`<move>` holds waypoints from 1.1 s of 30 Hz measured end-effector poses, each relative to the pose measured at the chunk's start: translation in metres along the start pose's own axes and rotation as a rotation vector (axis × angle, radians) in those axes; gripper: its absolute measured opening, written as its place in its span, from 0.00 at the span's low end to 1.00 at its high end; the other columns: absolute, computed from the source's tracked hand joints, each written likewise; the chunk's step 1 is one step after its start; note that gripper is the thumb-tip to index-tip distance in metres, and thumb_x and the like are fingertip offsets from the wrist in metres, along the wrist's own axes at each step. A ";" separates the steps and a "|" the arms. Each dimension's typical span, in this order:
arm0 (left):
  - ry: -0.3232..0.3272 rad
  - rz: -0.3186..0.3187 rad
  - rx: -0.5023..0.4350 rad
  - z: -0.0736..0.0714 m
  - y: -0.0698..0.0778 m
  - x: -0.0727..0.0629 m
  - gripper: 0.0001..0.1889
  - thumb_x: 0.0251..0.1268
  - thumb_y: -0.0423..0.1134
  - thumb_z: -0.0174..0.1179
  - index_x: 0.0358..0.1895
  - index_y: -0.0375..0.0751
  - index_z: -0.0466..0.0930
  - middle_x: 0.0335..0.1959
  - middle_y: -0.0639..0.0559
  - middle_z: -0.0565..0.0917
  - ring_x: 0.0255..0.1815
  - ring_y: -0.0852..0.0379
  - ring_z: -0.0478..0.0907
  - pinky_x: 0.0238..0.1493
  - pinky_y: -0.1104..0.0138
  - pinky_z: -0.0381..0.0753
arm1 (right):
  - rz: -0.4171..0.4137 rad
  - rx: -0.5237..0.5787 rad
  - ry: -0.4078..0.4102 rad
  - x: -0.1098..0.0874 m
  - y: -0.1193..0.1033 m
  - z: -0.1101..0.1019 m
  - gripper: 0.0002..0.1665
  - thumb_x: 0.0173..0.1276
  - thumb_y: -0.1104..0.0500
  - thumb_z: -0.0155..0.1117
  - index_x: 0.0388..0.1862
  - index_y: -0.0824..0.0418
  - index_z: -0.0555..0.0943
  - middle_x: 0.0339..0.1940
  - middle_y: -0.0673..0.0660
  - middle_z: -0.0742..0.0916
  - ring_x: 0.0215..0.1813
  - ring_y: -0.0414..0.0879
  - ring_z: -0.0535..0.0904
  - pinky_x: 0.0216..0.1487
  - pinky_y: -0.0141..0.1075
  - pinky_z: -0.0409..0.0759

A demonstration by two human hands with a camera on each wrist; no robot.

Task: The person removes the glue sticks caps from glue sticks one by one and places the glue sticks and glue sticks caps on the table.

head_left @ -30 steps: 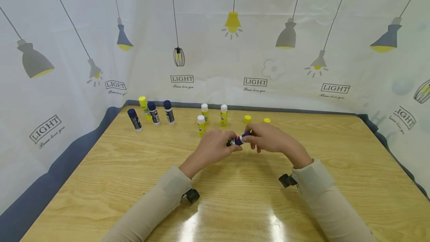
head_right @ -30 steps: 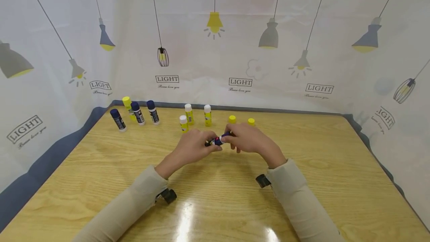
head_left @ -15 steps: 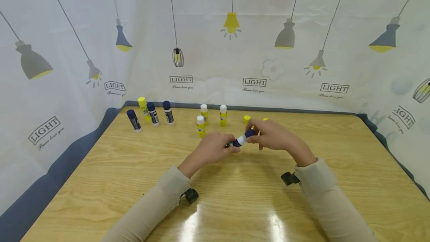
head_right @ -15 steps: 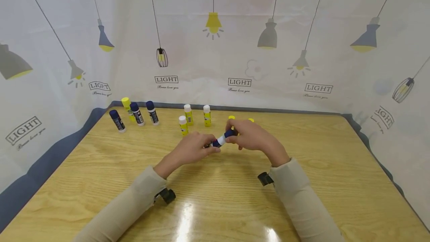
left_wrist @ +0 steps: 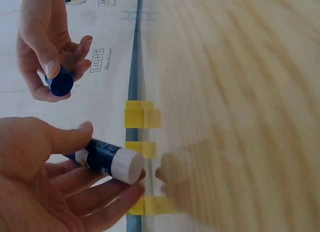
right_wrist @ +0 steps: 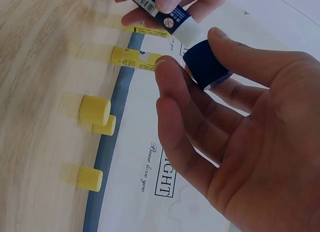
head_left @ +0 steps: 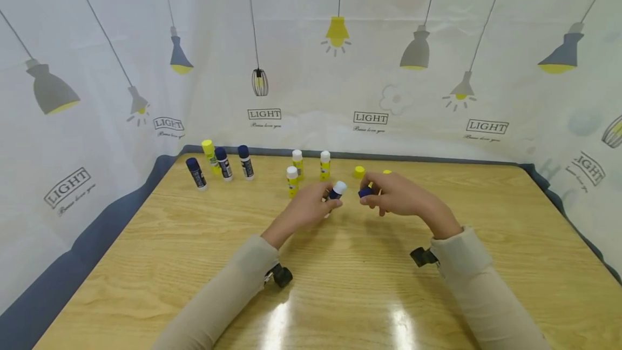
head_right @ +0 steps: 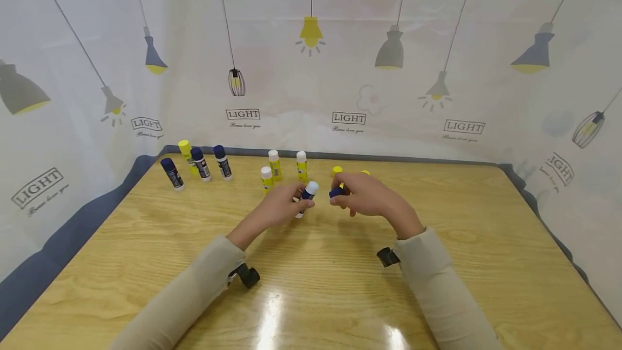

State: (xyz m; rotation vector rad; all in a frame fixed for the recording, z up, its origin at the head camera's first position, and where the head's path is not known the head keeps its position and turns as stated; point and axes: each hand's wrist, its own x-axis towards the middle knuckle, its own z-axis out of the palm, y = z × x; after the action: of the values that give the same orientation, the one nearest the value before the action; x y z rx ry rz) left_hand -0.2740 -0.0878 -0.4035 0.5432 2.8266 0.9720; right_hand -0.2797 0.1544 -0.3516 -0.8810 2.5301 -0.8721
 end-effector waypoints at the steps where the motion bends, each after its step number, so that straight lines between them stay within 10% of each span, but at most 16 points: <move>1: 0.017 0.001 0.001 0.001 0.001 0.002 0.12 0.76 0.44 0.63 0.53 0.43 0.82 0.47 0.49 0.88 0.44 0.53 0.84 0.43 0.60 0.83 | 0.001 0.001 0.003 -0.001 0.001 -0.001 0.13 0.79 0.57 0.61 0.55 0.62 0.76 0.40 0.63 0.87 0.31 0.54 0.85 0.39 0.51 0.86; 18: 0.127 -0.242 -0.201 0.010 -0.001 0.023 0.23 0.77 0.36 0.60 0.71 0.39 0.70 0.66 0.42 0.80 0.67 0.45 0.77 0.66 0.51 0.79 | -0.006 0.029 0.030 -0.007 0.013 -0.006 0.12 0.80 0.58 0.60 0.55 0.62 0.76 0.39 0.63 0.87 0.30 0.51 0.84 0.37 0.49 0.85; 33: 0.155 -0.230 -0.208 0.005 -0.003 0.027 0.20 0.74 0.32 0.62 0.66 0.37 0.73 0.63 0.40 0.82 0.66 0.43 0.79 0.65 0.52 0.80 | 0.020 0.020 0.061 -0.007 0.016 -0.012 0.13 0.82 0.60 0.54 0.60 0.62 0.77 0.44 0.62 0.86 0.32 0.52 0.86 0.38 0.47 0.86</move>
State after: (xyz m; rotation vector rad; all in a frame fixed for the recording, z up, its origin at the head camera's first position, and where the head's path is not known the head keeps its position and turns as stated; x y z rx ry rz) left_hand -0.2987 -0.0777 -0.4092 0.1213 2.7874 1.2877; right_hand -0.2877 0.1739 -0.3516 -0.8334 2.5723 -0.9302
